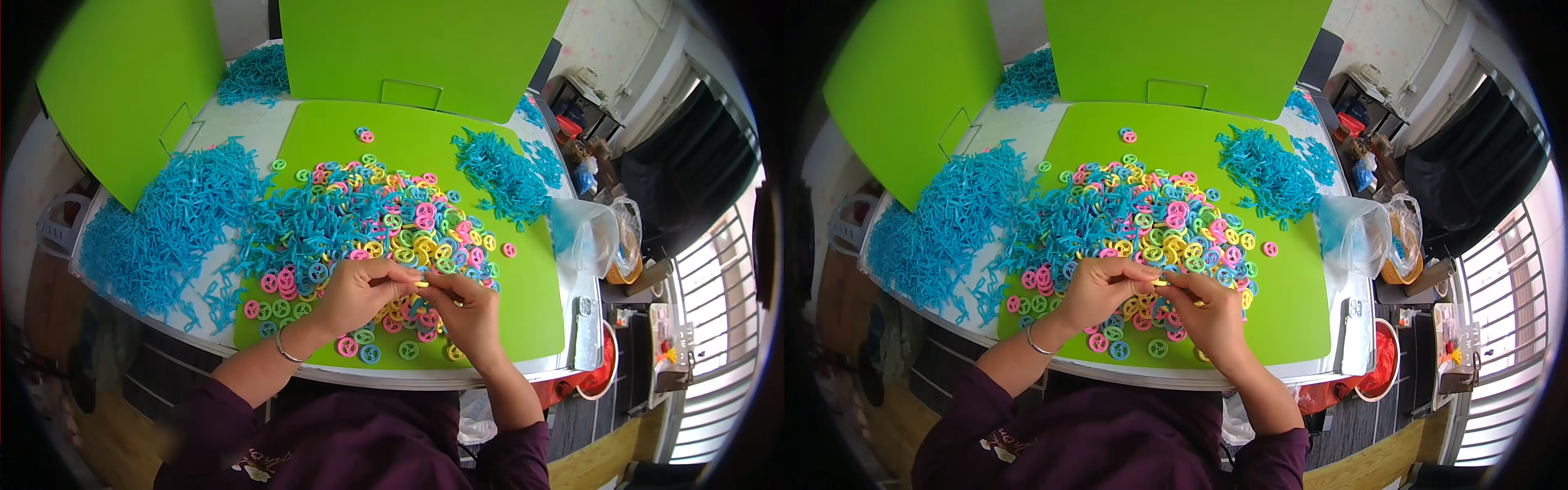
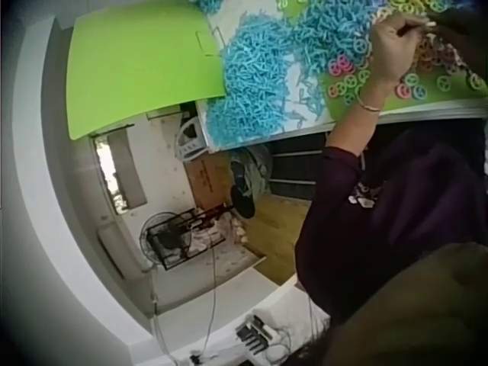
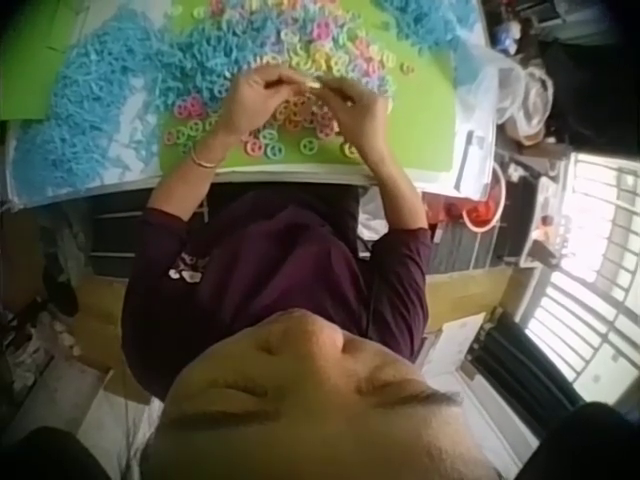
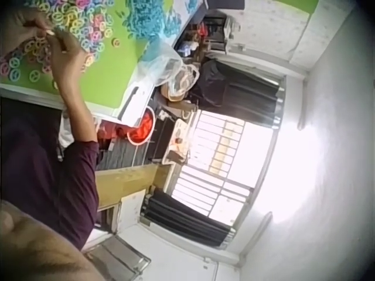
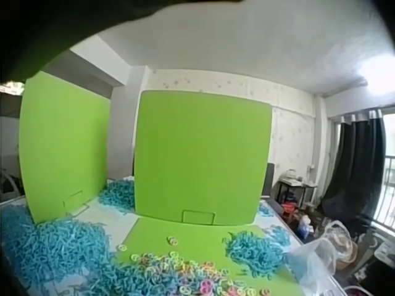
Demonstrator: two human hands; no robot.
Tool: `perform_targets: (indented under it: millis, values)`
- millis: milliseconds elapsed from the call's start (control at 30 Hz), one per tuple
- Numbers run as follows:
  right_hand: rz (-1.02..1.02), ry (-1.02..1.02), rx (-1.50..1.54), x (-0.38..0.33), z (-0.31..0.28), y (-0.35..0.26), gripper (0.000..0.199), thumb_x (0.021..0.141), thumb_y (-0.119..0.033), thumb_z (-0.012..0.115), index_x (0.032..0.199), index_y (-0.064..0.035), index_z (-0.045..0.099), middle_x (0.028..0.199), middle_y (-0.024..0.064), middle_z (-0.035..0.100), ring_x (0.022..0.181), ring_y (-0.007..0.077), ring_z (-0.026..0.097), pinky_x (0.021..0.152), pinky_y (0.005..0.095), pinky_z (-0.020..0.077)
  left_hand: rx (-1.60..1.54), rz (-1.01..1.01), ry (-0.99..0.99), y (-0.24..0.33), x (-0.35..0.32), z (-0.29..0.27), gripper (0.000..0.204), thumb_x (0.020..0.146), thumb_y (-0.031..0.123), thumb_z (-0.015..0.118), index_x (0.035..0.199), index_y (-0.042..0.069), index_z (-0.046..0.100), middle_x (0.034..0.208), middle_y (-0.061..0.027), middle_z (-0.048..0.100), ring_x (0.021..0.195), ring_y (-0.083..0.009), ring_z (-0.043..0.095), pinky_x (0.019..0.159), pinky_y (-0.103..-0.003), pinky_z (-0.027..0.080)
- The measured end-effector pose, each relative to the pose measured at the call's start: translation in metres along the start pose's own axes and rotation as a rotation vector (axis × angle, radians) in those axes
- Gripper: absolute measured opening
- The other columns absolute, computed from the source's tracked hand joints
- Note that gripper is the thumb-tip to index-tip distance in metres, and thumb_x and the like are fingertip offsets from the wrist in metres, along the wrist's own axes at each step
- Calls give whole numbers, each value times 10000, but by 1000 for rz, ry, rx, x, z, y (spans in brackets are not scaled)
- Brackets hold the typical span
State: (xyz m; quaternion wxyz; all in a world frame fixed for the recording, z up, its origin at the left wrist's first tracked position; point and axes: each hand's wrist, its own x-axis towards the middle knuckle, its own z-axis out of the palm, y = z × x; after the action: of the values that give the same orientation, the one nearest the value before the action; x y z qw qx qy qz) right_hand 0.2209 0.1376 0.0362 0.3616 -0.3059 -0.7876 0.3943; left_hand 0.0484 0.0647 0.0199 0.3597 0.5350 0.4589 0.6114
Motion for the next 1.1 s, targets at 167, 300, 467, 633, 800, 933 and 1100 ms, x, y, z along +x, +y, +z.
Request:
perform_targets:
  millis: [167, 300, 467, 633, 800, 933, 1100]
  values:
    - [-296, 79, -161, 6, -6, 2, 268, 770, 36, 722, 1032, -12, 698, 831, 82, 670, 706, 146, 631, 634, 272, 501, -278, -73, -107, 19, 7, 1, 327, 873, -32, 626, 1195, -15, 577, 1108, -97, 640, 1059, -152, 608, 895, -287, 514]
    - [-342, 74, -201, 5, -7, -3, 331, 757, 39, 729, 1077, -23, 679, 842, 86, 663, 726, 171, 640, 646, 279, 506, -350, -107, 8, 18, 10, -11, 431, 872, -5, 642, 1282, 3, 509, 1176, -88, 599, 1107, -139, 571, 917, -287, 495]
    - [-298, 51, -129, 2, -4, -1, 377, 764, 12, 740, 1128, -33, 653, 885, 89, 682, 801, 162, 671, 675, 285, 535, -54, -176, -130, 18, 6, -8, 396, 862, 21, 671, 1239, 6, 550, 1119, -74, 627, 1041, -124, 596, 865, -272, 515]
    - [-286, -108, -46, 0, -5, -4, 456, 741, 2, 766, 1172, -38, 622, 975, 120, 682, 815, 166, 685, 702, 299, 555, -48, -197, -46, 19, 5, -5, 318, 850, 19, 687, 1158, -9, 615, 986, -62, 683, 894, -107, 643, 808, -240, 528]
    - [-373, -284, -14, -1, -12, -4, 513, 713, 16, 769, 1194, -82, 621, 957, 100, 641, 797, 200, 658, 632, 322, 531, -249, -284, -67, 15, 8, -14, 315, 872, 68, 676, 1167, -19, 610, 970, -56, 683, 871, -88, 639, 790, -229, 525]
    - [-880, -199, -577, 7, -20, -4, 580, 611, -20, 784, 1157, -178, 666, 945, 51, 553, 829, 210, 602, 596, 323, 479, -174, -389, -55, 16, 9, -11, 297, 896, 122, 660, 1159, -10, 621, 931, -48, 685, 815, -83, 639, 753, -220, 526]
    - [-954, -37, -558, 1, -20, 7, 458, 572, -62, 778, 1006, -178, 689, 971, 61, 528, 909, 234, 575, 696, 334, 480, -209, -411, -68, 22, 6, -9, 276, 896, 174, 666, 1123, 17, 646, 887, -48, 685, 769, -88, 640, 714, -226, 523]
